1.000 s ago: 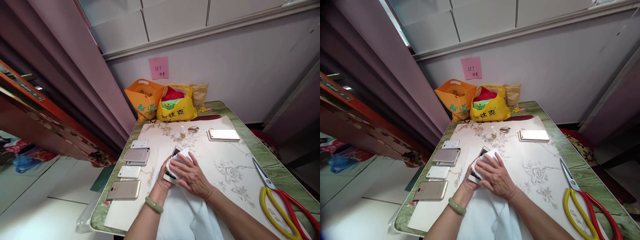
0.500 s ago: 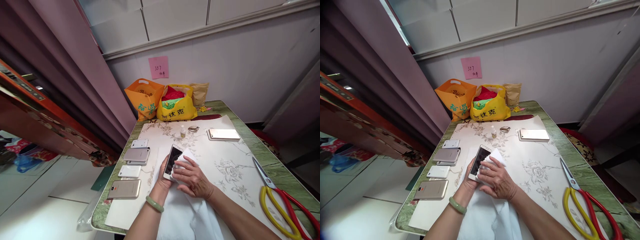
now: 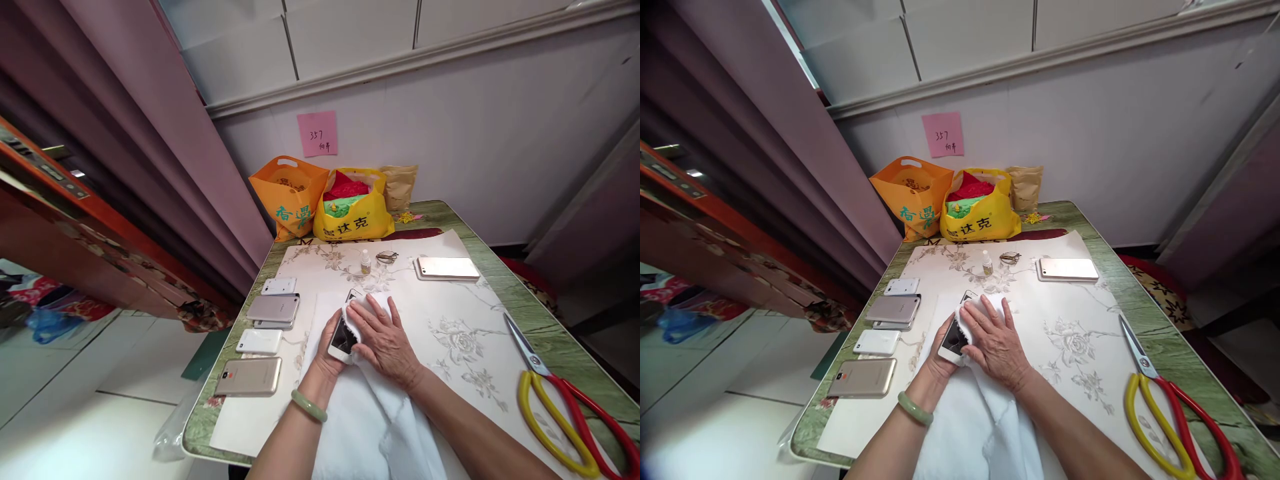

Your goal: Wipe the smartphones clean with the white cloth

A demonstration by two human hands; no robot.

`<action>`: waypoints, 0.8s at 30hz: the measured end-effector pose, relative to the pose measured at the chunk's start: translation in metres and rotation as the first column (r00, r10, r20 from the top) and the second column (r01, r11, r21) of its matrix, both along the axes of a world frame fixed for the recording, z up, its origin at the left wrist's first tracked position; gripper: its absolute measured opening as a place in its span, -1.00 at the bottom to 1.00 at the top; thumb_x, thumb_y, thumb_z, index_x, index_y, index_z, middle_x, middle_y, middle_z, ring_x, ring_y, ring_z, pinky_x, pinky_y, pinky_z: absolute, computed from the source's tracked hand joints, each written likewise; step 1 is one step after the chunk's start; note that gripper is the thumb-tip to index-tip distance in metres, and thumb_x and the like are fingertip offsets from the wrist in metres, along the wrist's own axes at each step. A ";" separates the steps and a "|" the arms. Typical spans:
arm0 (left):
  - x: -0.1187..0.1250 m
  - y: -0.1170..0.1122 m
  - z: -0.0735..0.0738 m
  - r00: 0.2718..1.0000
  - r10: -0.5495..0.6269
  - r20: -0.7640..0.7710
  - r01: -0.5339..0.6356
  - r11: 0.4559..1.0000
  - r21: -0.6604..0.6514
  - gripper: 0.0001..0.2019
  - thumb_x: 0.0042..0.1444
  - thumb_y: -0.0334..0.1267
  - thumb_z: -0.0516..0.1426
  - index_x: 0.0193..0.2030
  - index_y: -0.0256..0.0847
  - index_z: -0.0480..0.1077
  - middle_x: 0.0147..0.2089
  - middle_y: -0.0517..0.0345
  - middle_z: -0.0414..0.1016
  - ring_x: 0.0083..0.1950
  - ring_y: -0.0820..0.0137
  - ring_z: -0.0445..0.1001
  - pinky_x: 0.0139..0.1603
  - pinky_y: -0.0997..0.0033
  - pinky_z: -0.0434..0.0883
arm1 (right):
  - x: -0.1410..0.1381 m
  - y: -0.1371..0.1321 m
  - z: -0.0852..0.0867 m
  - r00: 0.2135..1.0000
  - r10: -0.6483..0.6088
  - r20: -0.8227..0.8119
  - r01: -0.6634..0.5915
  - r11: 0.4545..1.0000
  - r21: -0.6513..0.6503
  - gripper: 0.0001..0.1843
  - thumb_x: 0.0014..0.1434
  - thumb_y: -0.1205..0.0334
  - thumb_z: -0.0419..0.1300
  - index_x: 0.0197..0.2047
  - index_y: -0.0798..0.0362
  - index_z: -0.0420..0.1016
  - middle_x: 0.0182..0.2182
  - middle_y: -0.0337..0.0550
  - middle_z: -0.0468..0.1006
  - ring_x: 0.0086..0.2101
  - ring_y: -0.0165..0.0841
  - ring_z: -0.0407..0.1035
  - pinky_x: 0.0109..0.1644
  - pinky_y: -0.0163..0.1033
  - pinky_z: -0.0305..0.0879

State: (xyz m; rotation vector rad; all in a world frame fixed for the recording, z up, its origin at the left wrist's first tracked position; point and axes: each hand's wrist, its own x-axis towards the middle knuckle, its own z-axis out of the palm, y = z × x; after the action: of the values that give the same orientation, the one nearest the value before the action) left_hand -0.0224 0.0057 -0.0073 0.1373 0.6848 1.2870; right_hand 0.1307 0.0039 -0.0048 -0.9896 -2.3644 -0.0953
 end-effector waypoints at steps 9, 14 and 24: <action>0.001 -0.002 0.009 0.999 0.037 -0.040 -0.037 0.999 -0.002 -0.84 0.17 -0.35 0.15 -0.21 -0.34 0.56 -0.22 0.02 0.64 -0.22 0.36 0.60 -0.10 0.44 0.49 | 0.005 0.001 -0.001 0.985 -0.089 -0.150 0.086 0.996 -0.030 -0.44 0.37 0.03 0.00 0.38 -0.06 0.14 0.22 -0.17 0.40 0.30 -0.06 0.07 0.40 0.30 -0.40; -0.002 0.000 0.005 1.000 0.020 0.010 -0.020 1.000 -0.019 -0.83 0.19 -0.34 0.12 -0.24 -0.33 0.55 -0.26 0.01 0.64 -0.28 0.32 0.59 -0.16 0.33 0.51 | 0.011 0.003 -0.001 0.953 -0.089 -0.291 0.090 0.996 -0.010 -0.53 0.35 0.24 -0.05 0.29 -0.07 0.27 0.15 -0.16 0.47 0.23 -0.14 0.19 0.39 0.27 -0.33; -0.001 -0.002 0.007 0.998 0.061 0.006 -0.061 0.998 -0.029 -0.85 0.15 -0.28 0.18 -0.38 -0.31 0.50 -0.50 0.13 0.51 -0.52 0.40 0.45 -0.42 0.39 0.43 | 0.007 0.005 -0.006 0.925 -0.101 -0.365 0.090 0.995 -0.046 -0.74 0.21 0.43 0.06 -0.23 -0.06 0.52 -0.28 -0.25 0.61 -0.11 -0.28 0.43 0.36 0.15 -0.17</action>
State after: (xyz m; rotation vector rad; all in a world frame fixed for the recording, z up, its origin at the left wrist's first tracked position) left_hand -0.0238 0.0034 -0.0006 0.0890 0.7056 1.3348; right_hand 0.1374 0.0086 -0.0104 -1.0359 -1.9808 0.0816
